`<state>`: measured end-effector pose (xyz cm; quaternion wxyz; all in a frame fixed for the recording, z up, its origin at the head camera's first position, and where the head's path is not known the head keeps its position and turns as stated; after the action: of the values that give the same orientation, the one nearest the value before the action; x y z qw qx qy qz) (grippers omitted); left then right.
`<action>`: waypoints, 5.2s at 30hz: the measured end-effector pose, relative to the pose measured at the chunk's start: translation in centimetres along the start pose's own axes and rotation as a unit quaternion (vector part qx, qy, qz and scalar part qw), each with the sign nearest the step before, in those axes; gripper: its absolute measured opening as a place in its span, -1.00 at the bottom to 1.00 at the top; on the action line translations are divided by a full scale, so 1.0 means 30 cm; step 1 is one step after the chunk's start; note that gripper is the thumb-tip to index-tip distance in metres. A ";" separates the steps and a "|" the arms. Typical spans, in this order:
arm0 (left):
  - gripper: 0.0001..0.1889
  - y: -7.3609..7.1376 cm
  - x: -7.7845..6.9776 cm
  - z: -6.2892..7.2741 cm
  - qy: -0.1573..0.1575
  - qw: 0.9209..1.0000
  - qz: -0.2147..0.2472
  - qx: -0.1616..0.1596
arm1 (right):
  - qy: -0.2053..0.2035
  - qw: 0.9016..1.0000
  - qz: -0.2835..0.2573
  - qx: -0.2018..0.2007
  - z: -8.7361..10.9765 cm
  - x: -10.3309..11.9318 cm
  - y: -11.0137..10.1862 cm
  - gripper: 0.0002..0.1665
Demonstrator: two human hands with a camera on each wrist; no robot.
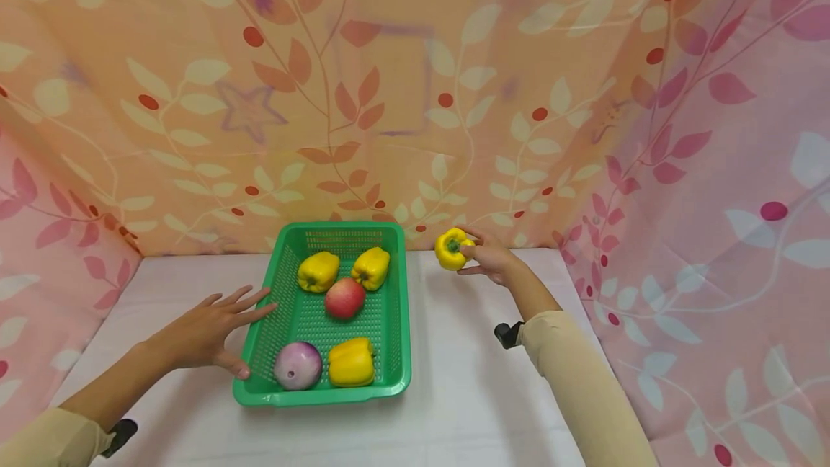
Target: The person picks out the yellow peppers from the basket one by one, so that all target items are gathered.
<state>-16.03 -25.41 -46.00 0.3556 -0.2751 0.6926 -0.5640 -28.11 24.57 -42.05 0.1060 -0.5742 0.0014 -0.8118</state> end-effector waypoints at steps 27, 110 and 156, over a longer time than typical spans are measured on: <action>0.16 0.014 0.007 0.002 0.009 1.000 -0.003 -0.016 | 0.124 0.976 -0.028 -0.175 -0.005 -0.298 -0.274 -0.23; 0.18 0.015 0.012 0.006 0.003 1.000 0.001 -0.008 | 0.035 0.999 -0.005 0.032 -0.095 0.078 0.491 -0.01; 0.15 0.024 0.018 0.011 0.006 1.000 0.012 -0.026 | 0.057 0.995 0.068 -0.052 -0.207 -0.075 0.642 -0.18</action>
<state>-16.07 -25.87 -46.85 0.3507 -0.2726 0.7124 -0.5434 -29.91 5.39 -48.64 0.1306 -0.5305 0.0886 -0.8329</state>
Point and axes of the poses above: each hand's wrist, its own z-axis away from the middle knuckle, its own y-axis out of the palm, x = y × z, the point moved 1 cm from there along -z, towards the middle knuckle, and after that the axes turned 10 degrees about -x, right-handed, at the moved point
